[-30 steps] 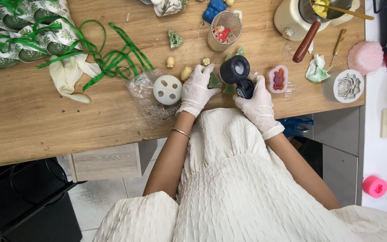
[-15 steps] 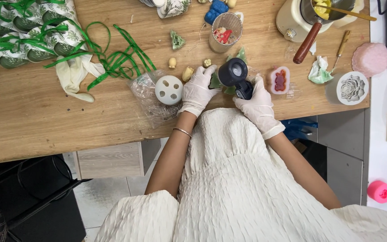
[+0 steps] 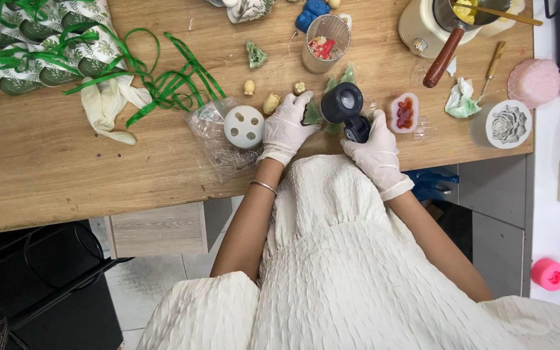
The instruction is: The person wearing white gloves uses a heat gun to warm small shaped wax candle pieces on a worktable, then places the wax pieces into small clear plastic bags and arranges them into decorative gift boxes with green ribbons.
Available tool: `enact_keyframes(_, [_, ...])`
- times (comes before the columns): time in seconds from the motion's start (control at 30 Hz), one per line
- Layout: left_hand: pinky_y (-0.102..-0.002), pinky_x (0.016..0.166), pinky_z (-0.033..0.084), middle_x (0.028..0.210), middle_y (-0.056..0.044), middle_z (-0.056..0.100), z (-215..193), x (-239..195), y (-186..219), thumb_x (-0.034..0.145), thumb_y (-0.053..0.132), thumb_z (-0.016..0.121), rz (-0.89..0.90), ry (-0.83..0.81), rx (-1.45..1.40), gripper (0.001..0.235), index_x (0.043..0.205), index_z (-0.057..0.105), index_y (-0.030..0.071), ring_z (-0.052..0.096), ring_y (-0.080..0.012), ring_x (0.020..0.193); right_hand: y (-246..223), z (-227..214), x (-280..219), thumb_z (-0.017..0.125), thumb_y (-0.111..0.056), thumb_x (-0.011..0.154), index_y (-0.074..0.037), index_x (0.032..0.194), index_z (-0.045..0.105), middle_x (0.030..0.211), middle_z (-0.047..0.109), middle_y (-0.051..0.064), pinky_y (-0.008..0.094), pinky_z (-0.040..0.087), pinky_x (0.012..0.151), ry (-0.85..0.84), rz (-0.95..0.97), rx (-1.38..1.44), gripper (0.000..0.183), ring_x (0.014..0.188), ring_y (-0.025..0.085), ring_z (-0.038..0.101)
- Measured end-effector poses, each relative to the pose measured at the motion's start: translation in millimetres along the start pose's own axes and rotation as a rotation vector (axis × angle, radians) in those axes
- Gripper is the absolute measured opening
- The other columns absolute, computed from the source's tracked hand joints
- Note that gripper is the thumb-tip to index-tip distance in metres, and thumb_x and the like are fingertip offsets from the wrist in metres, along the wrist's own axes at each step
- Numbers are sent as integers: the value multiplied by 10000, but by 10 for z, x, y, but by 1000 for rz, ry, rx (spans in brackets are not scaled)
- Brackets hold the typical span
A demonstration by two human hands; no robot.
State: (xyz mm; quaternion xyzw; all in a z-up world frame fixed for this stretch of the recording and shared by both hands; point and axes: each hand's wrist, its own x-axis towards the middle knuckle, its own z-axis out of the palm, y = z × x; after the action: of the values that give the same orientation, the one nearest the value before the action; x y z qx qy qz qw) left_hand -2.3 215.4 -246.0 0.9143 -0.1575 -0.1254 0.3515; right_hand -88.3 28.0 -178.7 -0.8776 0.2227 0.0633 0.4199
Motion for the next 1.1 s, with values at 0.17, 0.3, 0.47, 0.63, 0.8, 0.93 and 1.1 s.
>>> enact_keyframes(0.17, [-436, 848, 542, 1185, -105, 594, 7, -10, -5, 740, 334, 867, 16, 10, 12, 736, 1389, 549, 189, 644, -318, 1067, -25, -13, -31, 841, -213, 748, -54, 1191, 522, 1037, 721, 166, 384, 544, 847, -2, 28, -8, 568, 947, 281, 717])
enact_keyframes(0.3, [-434, 857, 542, 1170, -103, 595, 3, -10, -4, 757, 344, 867, 8, 2, 19, 726, 1394, 551, 196, 645, -312, 1066, 48, 32, -30, 845, -212, 750, -48, 1181, 520, 1032, 718, 171, 386, 544, 841, 9, 7, -5, 564, 943, 287, 715])
enact_keyframes(0.47, [-444, 844, 539, 1168, -103, 597, -8, -14, 9, 746, 342, 873, 6, -2, 12, 737, 1392, 549, 195, 647, -315, 1052, 81, 38, -34, 845, -201, 738, -51, 1183, 528, 1031, 721, 161, 377, 547, 846, 23, -4, 8, 567, 943, 276, 717])
enact_keyframes(0.63, [-440, 843, 543, 1165, -101, 598, -14, -23, 22, 748, 337, 870, 1, 1, 17, 737, 1394, 544, 199, 649, -312, 1057, 38, 10, -61, 846, -197, 740, -55, 1186, 533, 1037, 726, 155, 373, 544, 858, 20, 16, 11, 562, 953, 270, 719])
enact_keyframes(0.8, [-442, 840, 541, 1178, -100, 598, -1, -16, 6, 741, 338, 874, 1, 3, 17, 743, 1391, 541, 199, 649, -315, 1057, 47, 27, -51, 842, -192, 738, -56, 1187, 532, 1040, 727, 154, 373, 544, 860, 14, 17, 9, 563, 959, 270, 720])
enact_keyframes(0.93, [-441, 847, 542, 1181, -103, 595, 30, -16, -22, 733, 329, 878, 13, 14, 29, 742, 1385, 546, 203, 648, -320, 1059, 49, 29, -51, 846, -194, 737, -54, 1189, 530, 1044, 725, 157, 373, 545, 865, 16, 9, 6, 568, 961, 272, 720])
enact_keyframes(1.1, [-442, 842, 540, 1178, -99, 596, -9, -15, 15, 728, 328, 879, 3, -2, 15, 751, 1387, 542, 203, 652, -316, 1054, 10, 6, -53, 844, -194, 739, -56, 1191, 530, 1048, 728, 156, 372, 544, 868, 14, 20, 5, 567, 964, 271, 721])
